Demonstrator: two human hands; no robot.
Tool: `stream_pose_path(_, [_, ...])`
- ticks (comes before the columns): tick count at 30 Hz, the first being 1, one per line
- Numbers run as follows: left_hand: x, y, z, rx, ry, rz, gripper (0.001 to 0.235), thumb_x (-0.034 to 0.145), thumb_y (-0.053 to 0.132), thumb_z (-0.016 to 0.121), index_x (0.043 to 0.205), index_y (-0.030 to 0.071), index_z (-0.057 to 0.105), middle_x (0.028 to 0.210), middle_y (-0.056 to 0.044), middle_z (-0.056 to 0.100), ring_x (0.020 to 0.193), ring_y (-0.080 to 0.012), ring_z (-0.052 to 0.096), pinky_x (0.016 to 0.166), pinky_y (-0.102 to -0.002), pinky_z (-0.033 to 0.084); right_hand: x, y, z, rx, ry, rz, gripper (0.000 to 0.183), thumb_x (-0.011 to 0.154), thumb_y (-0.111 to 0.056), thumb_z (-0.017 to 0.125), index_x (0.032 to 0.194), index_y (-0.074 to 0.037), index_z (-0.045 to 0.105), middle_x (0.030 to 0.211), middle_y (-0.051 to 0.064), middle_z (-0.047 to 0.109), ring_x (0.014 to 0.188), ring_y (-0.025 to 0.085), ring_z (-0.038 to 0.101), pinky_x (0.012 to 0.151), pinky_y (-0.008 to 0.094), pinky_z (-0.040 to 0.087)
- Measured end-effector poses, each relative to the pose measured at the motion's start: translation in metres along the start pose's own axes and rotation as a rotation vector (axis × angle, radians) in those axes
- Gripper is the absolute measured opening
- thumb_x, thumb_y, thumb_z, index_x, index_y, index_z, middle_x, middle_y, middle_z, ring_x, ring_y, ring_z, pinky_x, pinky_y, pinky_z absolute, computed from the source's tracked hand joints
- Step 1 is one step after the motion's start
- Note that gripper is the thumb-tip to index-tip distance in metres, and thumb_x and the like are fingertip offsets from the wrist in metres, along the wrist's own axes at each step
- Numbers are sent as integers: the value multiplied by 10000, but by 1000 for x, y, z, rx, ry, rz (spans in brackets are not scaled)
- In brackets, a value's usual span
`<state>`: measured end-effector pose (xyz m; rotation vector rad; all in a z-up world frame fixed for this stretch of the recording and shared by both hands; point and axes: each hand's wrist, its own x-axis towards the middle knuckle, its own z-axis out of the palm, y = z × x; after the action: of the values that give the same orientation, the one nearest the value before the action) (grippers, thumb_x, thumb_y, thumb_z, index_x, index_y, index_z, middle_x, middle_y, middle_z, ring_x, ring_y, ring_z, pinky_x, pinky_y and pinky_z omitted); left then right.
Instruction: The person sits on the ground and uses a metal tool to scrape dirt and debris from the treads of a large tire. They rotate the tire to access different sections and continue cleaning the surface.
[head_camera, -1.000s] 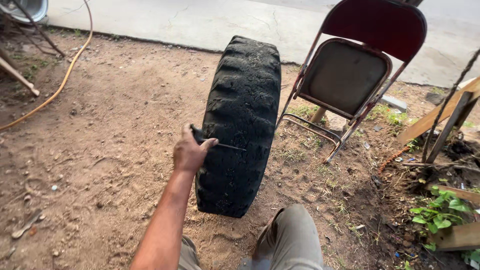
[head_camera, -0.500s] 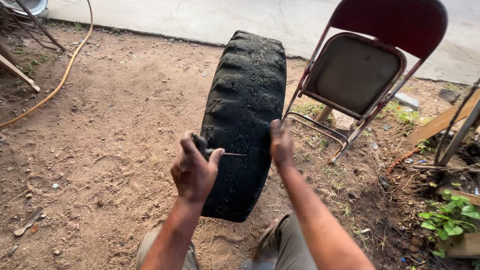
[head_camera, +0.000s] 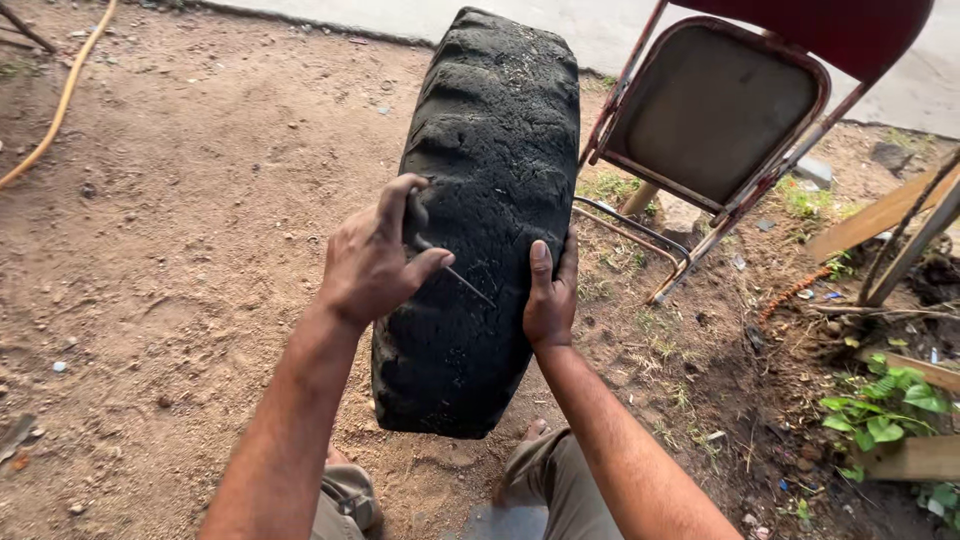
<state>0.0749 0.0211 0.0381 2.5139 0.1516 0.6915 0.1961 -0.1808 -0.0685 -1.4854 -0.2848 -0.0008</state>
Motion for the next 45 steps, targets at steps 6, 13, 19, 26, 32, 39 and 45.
stream_pose_path(6, [36,50,-13,114,-198,-4,749,793,291,862,1385,164,422,924,-68,698,828,-274,698,750,-451,531,-3,-2,-7,-86,12,-30,914,970,-626,546,1628,-63,254,1494,169,523,1341,270,544,1119,366,440])
stream_pose_path(13, [31,105,-4,368,-136,333,476,829,68,672,1282,135,542,939,-60,722,873,-271,709,762,-449,505,-2,1,-6,-95,-16,-117,811,1016,-580,558,1585,-45,340,1430,151,573,1291,241,563,1080,352,462])
stream_pose_path(19, [63,78,-7,317,-304,142,521,792,191,737,1274,170,537,903,-108,740,882,-316,721,759,-460,524,-6,7,2,127,-49,-75,814,985,-522,621,1570,-36,331,1397,164,569,1250,258,561,1070,368,469])
stream_pose_path(26, [41,36,22,311,-63,94,362,912,383,764,1098,121,598,814,-114,750,794,-340,739,693,-489,547,-20,12,1,-67,-14,-158,787,1019,-507,586,1581,-16,335,1464,177,552,1327,269,542,1127,360,426])
stream_pose_path(32, [-5,11,28,308,192,-184,511,935,507,705,1195,91,564,710,-96,725,592,-299,706,514,-445,518,-14,10,3,29,-9,-100,843,1000,-536,605,1594,-26,294,1466,171,540,1332,268,535,1136,357,425])
stream_pose_path(39, [-65,-4,60,88,260,-586,522,1057,523,514,1333,82,467,713,-77,711,553,-246,689,457,-386,513,6,5,-3,187,-48,-25,937,951,-572,635,1607,-33,239,1448,182,535,1310,262,545,1131,359,438])
stream_pose_path(45, [-93,23,77,-14,418,-606,579,1054,450,554,1414,42,356,816,-129,706,679,-295,711,580,-432,539,21,5,-11,176,-40,9,967,936,-604,624,1615,-39,229,1455,199,535,1315,279,553,1132,366,449])
